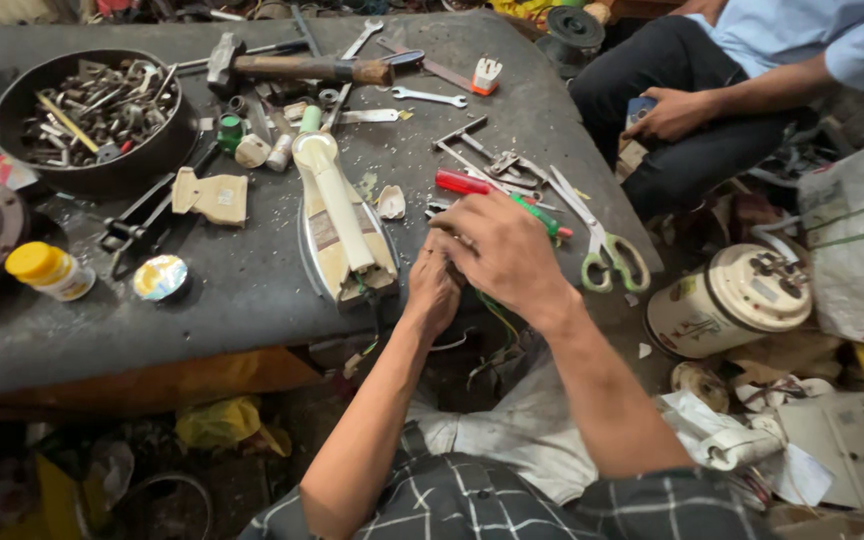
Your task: The person works on a disassembled electrical cord and plug. They use a screwdriver to tighten terminal screws, scissors to trim wire ends, and pliers to strip insulation, then reinsert the wires into the plug and secure them.
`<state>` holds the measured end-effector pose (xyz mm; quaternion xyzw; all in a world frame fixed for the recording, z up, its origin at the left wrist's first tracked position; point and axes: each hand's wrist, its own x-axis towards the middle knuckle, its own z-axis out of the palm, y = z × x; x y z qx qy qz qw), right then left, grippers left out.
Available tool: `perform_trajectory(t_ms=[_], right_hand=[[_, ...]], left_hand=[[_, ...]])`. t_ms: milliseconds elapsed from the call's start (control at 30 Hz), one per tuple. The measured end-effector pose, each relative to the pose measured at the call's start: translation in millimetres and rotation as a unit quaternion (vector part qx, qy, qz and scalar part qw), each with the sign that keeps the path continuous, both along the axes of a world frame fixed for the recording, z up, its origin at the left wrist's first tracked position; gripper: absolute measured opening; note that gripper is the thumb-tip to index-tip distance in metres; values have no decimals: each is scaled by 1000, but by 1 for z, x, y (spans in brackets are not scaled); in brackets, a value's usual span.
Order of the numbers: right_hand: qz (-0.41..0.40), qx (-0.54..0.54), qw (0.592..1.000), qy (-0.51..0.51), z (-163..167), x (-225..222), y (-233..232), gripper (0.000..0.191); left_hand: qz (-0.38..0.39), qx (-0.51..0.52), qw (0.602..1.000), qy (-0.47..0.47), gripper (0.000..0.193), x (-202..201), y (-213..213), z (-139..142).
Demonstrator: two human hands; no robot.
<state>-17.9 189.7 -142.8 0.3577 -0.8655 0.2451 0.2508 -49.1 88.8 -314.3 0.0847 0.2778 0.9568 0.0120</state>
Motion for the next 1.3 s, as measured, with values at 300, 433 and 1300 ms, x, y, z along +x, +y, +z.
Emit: perform_trajectory(t_ms=[300, 433, 1300], right_hand=[[14, 148, 989, 9, -11, -18, -15, 17], [6, 107, 994, 37, -14, -14, -4, 16], [104, -538, 773, -319, -98, 24, 87, 24]], left_hand=[[40, -54, 996, -54, 20, -5, 5, -28], [40, -63, 997, -7, 27, -4, 8, -18], [-61, 61, 992, -88, 38, 38, -3, 21]])
